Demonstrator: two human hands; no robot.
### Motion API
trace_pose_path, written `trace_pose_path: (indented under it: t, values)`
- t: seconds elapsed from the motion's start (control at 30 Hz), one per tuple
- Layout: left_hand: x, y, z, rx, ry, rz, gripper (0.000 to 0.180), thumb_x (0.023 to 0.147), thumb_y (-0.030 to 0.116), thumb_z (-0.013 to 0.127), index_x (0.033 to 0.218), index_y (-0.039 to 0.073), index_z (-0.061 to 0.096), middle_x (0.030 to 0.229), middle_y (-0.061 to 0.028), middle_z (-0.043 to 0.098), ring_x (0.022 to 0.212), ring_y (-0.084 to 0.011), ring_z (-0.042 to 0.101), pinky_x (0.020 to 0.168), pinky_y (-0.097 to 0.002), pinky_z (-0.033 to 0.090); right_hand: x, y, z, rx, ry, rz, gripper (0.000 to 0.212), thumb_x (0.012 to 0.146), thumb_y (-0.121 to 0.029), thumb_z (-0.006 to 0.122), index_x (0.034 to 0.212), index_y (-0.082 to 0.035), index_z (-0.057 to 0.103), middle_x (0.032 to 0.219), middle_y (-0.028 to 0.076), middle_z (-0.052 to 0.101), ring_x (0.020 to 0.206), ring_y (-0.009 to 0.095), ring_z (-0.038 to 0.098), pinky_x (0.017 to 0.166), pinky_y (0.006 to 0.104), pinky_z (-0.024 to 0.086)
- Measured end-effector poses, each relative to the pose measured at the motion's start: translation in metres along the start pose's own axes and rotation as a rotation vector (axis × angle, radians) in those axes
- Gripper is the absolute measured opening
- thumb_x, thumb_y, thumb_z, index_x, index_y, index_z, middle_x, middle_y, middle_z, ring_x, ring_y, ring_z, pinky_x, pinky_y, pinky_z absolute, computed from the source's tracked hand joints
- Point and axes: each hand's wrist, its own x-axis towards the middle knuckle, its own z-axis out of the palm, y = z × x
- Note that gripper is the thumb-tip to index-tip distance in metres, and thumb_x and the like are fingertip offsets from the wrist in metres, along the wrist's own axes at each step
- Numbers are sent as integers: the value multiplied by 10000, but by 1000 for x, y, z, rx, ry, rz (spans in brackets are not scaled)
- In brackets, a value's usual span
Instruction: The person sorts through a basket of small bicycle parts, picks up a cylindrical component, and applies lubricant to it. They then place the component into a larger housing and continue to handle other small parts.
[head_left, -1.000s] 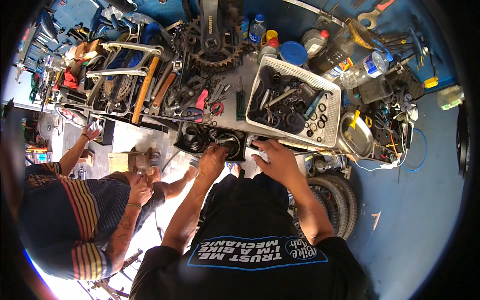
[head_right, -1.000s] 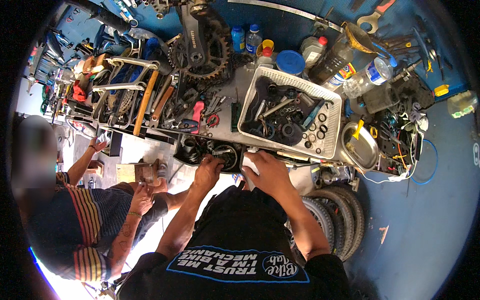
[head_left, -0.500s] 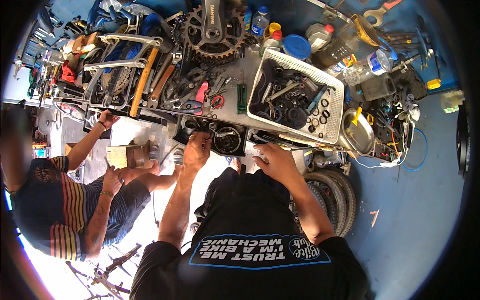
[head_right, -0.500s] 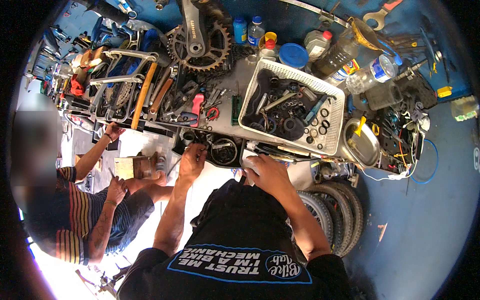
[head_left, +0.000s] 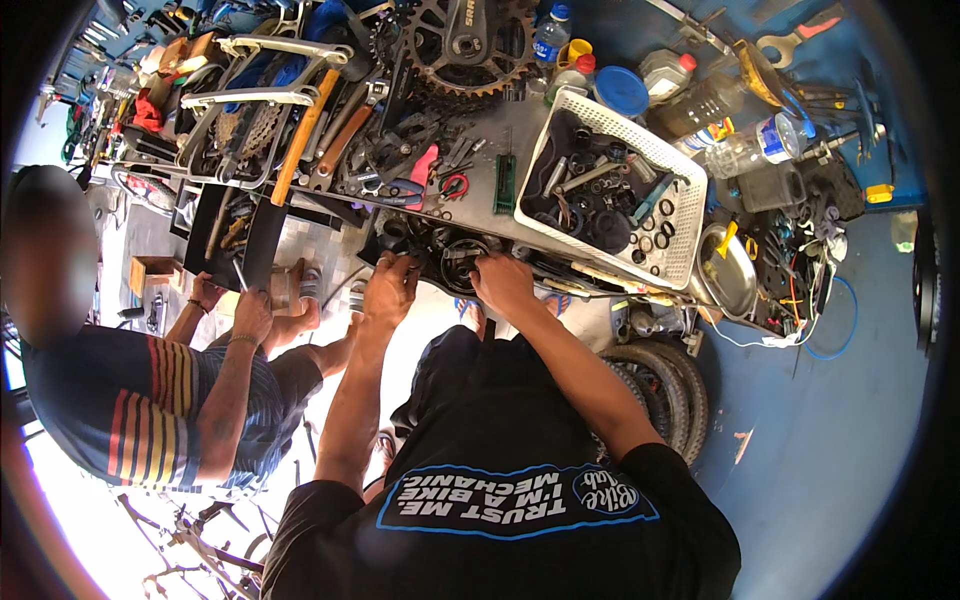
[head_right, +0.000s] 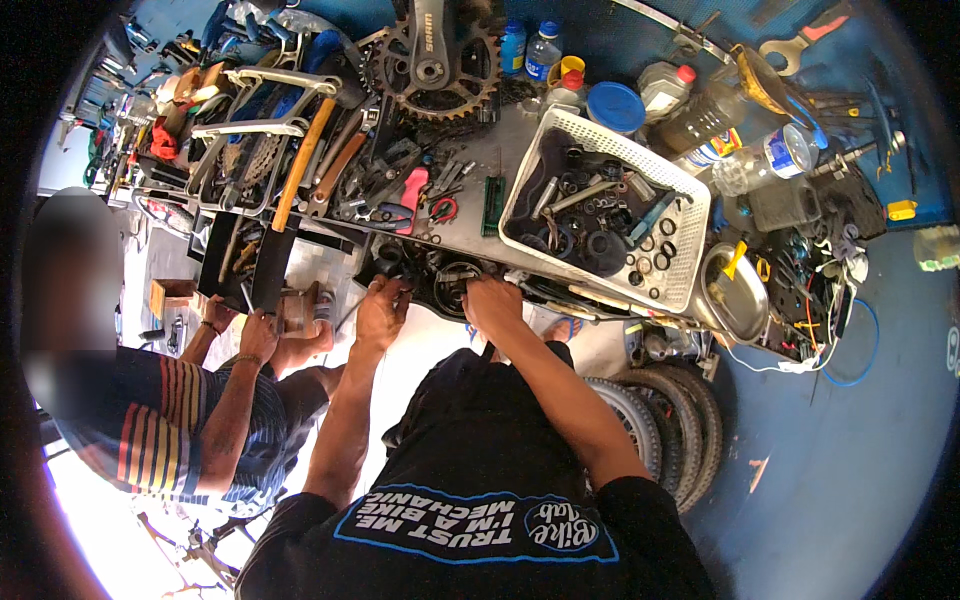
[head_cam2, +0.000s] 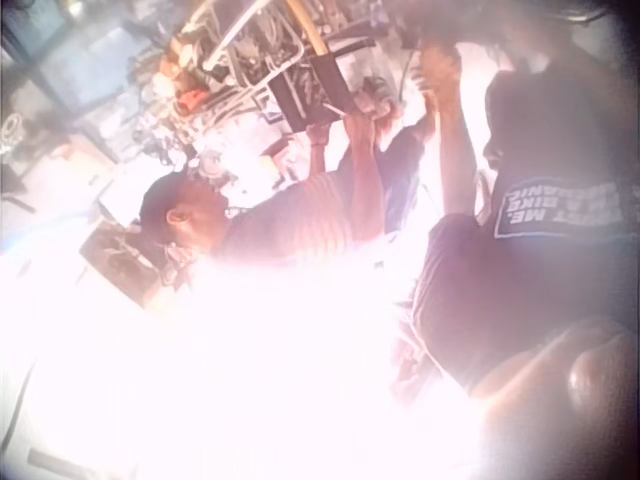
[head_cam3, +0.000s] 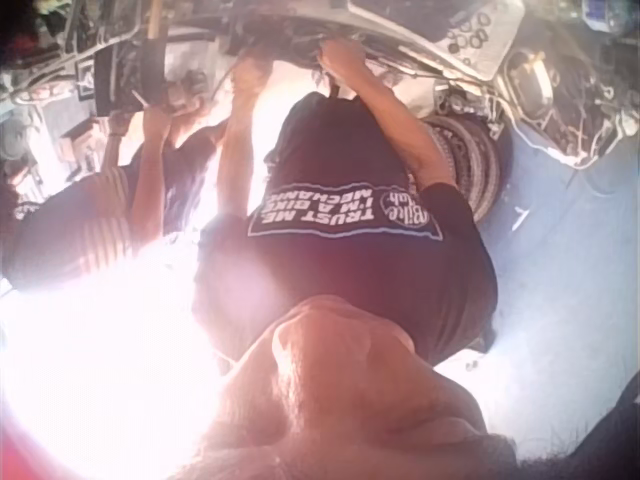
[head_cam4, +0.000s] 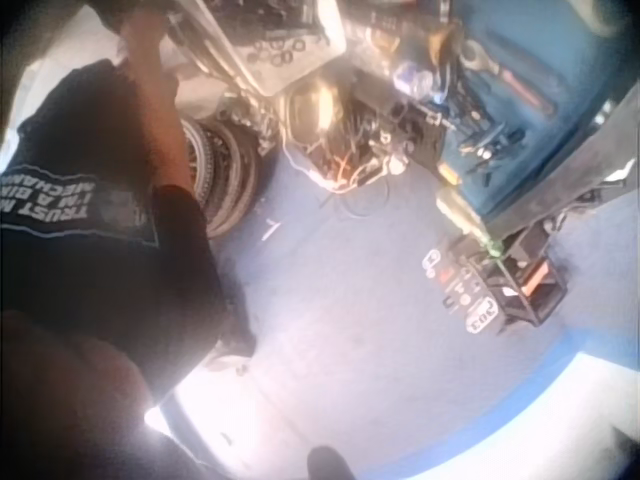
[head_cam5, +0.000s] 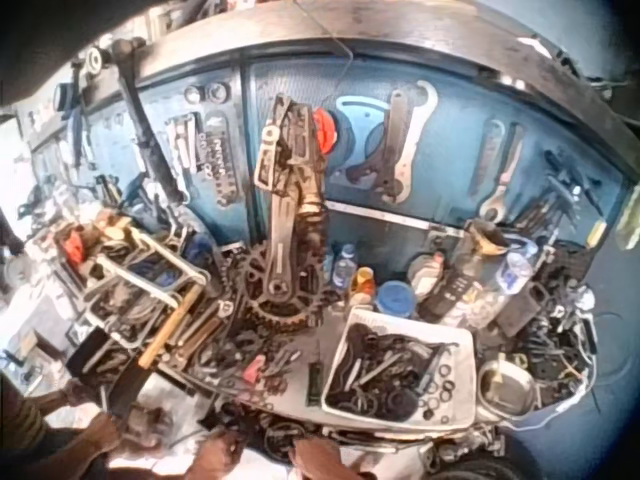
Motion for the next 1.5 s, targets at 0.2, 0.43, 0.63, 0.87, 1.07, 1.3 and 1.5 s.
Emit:
trace_pose_path:
  t: [0.2, 0.43, 0.63, 0.87, 1.07, 1.3, 1.5]
  values:
    - [2, 21, 13, 62, -85, -23, 169, 904, 173, 758, 1069, 139, 772, 1065, -142, 652, 1033, -378, 681, 860, -497, 594, 16, -3, 14, -25, -77, 39, 218, 887, -274, 734, 952, -66, 748, 1006, 141, 750, 969, 341, 744, 841, 476, 590]
    - [6, 17, 15, 84, -100, -15, 155, 891, 182, 760, 1029, 118, 784, 1076, -164, 657, 1088, -397, 666, 903, -505, 587, 3, 6, -3, 124, 51, 186, 337, 869, -332, 787, 1112, -99, 770, 1026, 126, 778, 1005, 361, 744, 881, 482, 587]
    - [10, 21, 16, 61, -108, -34, 146, 898, 194, 755, 1011, 102, 772, 1106, -177, 673, 1078, -417, 678, 899, -525, 587, 0, 20, -6, 330, 44, 313, 339, 861, -336, 780, 1098, -93, 774, 860, 128, 768, 892, 344, 756, 810, 454, 578]
    - [10, 37, 10, -32, -81, -66, 145, 900, 162, 769, 1028, 94, 773, 1067, -174, 701, 1012, -402, 696, 854, -497, 582, -1, 30, -7, 495, 40, 343, 349, 852, -340, 788, 1091, -86, 800, 866, 128, 775, 831, 305, 758, 757, 402, 569]
    - [11, 34, 11, -57, -111, -35, 222, 907, 163, 771, 1115, 87, 766, 1033, -187, 721, 1003, -398, 703, 868, -489, 579, -2, 38, -7, 552, 4, 341, 339, 856, -330, 798, 1062, -62, 811, 851, 124, 782, 772, 248, 755, 731, 374, 563]
    - [19, 43, 10, -293, -192, -8, 364, 890, 168, 800, 1242, 108, 731, 1197, -173, 671, 1138, -369, 671, 954, -484, 563, -6, 59, 0, 747, -137, 236, 281, 936, -246, 775, 1080, -8, 808, 848, 60, 786, 760, 92, 666, 716, 306, 531]
    - [28, 42, 27, -257, -131, 281, 345, 907, 126, 799, 1236, 52, 725, 1121, -177, 677, 954, -361, 692, 854, -421, 580, -6, 57, -8, 810, -199, 199, 271, 964, -226, 757, 1095, 6, 803, 888, 33, 779, 838, 73, 654, 792, 281, 526]
